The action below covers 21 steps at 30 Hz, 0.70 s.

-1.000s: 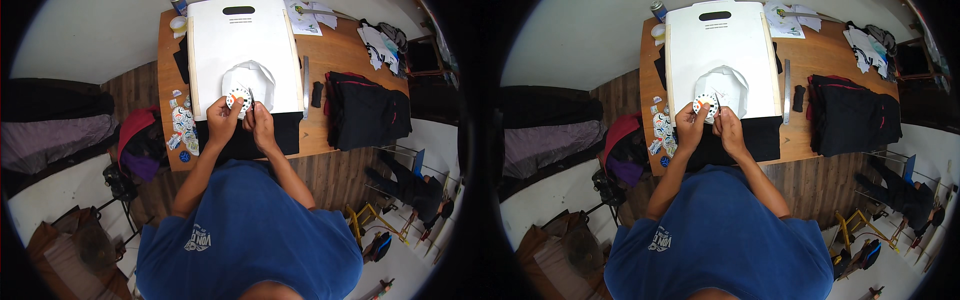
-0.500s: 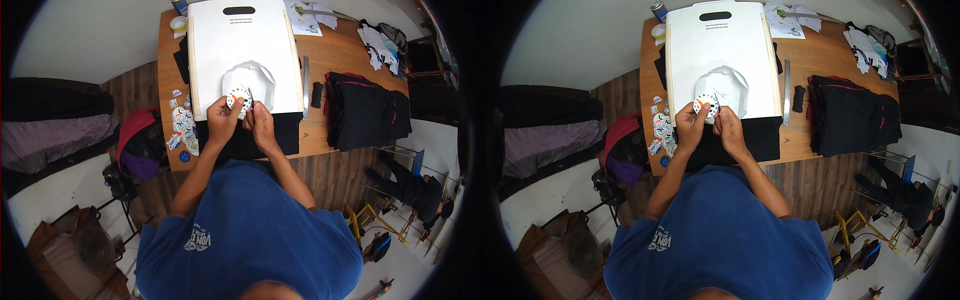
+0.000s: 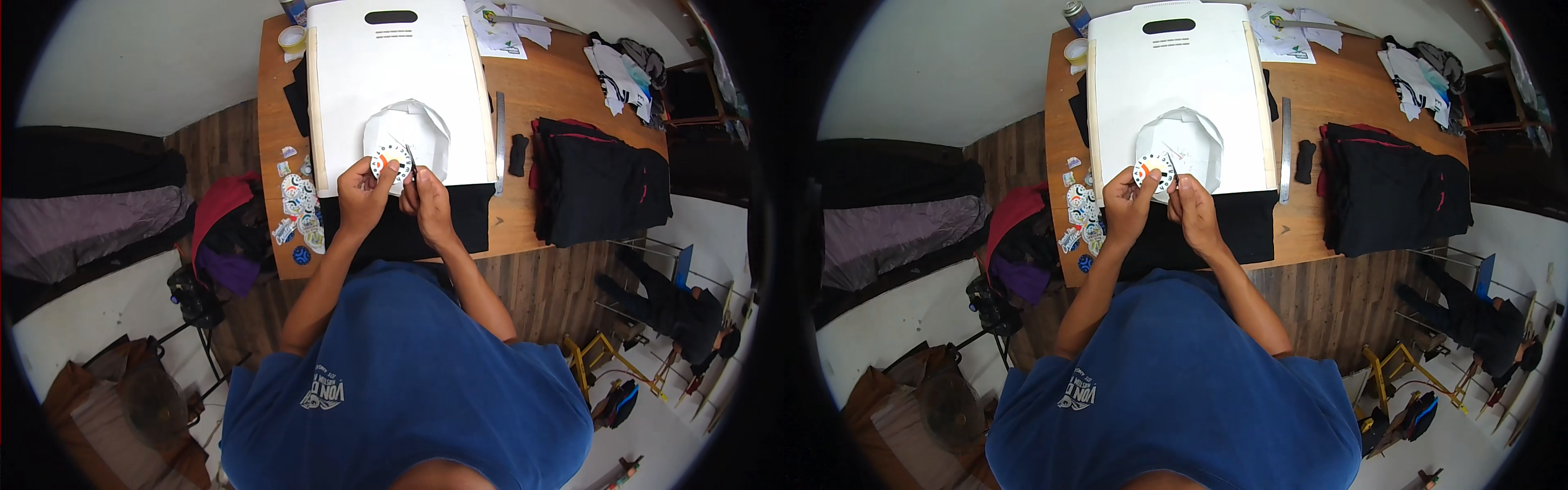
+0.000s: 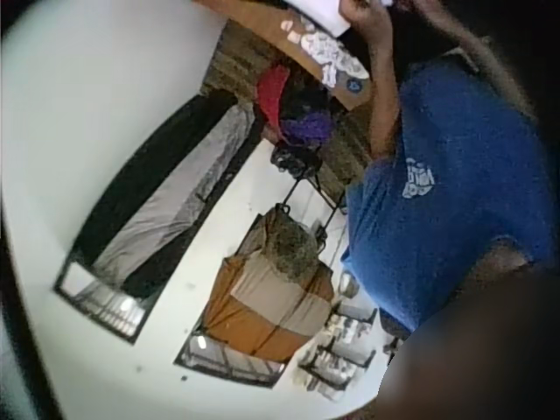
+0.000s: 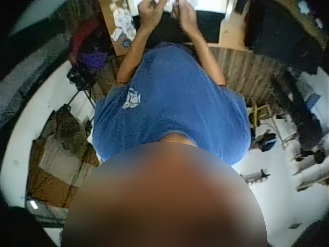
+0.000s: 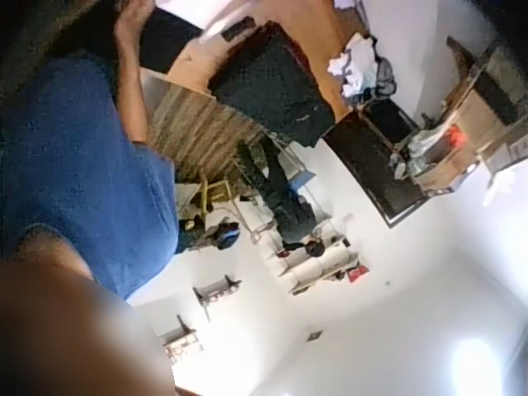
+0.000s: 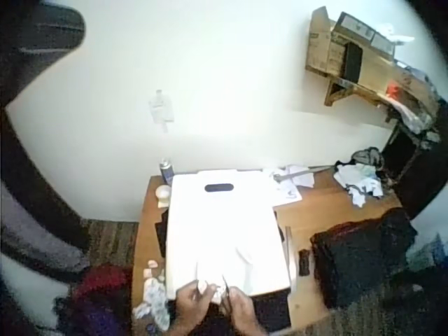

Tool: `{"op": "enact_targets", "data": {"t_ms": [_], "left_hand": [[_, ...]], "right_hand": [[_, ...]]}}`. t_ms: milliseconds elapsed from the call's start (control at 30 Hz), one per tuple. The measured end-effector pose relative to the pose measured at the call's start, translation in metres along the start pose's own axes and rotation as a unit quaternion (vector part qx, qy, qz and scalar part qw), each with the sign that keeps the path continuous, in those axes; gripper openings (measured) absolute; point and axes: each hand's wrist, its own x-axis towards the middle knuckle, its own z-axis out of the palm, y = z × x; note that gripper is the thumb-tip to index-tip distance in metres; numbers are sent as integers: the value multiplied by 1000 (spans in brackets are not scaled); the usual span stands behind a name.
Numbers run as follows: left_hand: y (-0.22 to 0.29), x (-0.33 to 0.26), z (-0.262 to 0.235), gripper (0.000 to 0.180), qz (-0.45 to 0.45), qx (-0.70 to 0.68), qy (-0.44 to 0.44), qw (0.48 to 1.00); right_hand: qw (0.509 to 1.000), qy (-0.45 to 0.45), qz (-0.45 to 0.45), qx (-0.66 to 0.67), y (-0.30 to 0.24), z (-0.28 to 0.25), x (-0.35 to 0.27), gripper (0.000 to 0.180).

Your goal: Preparing a graphic transfer and applying it to a t-shirt using a heat press.

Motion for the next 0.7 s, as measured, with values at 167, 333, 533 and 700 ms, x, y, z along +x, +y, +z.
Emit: {"op": "enact_targets", "data": {"t_ms": [167, 333, 533, 700], "left_hand": [[1, -1, 1, 20, -21, -15, -2, 1000], [-4, -3, -3, 16, 2, -10, -23, 1000], [-7, -4, -5, 16, -2, 5, -22, 1000], [-6, -4, -5, 15, -13, -1, -29, 1000]], "right_hand": [[1000, -3, -1, -1, 2, 0, 1, 35], [1000, 1, -8, -1, 5, -1, 0, 35], [1000, 14, -13, 15, 2, 0, 0, 35], [998, 32, -13, 59, -4, 0, 1, 29]]}}
